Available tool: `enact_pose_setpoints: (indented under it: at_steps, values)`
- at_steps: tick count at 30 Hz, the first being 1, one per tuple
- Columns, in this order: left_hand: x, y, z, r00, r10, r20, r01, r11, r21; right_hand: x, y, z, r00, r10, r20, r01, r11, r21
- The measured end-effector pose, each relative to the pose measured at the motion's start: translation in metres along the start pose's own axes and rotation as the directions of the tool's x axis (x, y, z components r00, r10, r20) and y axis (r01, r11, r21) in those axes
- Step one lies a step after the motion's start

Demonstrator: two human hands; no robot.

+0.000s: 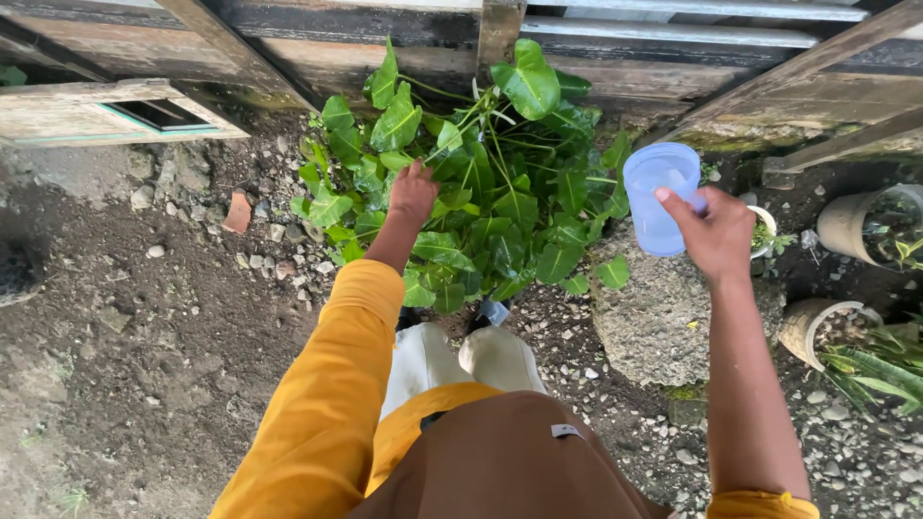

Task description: The person is watering and cleaning the leaves of a plant in a garden using a plastic cup.

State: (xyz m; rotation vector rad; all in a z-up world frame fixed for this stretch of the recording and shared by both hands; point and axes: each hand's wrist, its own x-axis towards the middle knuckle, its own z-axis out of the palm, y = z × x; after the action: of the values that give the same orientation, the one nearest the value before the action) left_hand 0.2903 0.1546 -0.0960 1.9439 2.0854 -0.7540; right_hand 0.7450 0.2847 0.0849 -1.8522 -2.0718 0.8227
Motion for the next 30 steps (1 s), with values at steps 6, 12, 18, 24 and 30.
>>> enact_pose_setpoints:
  at_steps: [6,12,18,24,30]
  values:
    - [0.001,-0.001,0.004,1.000,0.002,-0.018,-0.002,1.000,-0.011,-0.017,0.008,-0.003,1.000,0.018,0.004,-0.018,1.000,0.018]
    - [-0.002,-0.005,-0.007,0.998,0.056,0.039,-0.058,0.997,0.051,-0.023,0.020,-0.002,0.996,-0.083,-0.025,0.082,0.996,-0.043]
    - [-0.007,-0.004,-0.012,0.994,0.095,0.060,-0.100,0.991,0.094,-0.016,0.006,-0.002,0.966,-0.251,-0.068,0.237,0.957,-0.165]
    - [-0.010,-0.002,-0.016,0.995,0.092,0.037,-0.095,0.991,0.091,0.008,-0.012,-0.002,0.948,-0.306,-0.093,0.278,0.932,-0.232]
    - [-0.004,-0.002,-0.007,0.997,0.077,-0.023,-0.077,0.997,0.012,0.018,-0.021,-0.007,0.920,-0.362,-0.154,0.335,0.926,-0.174]
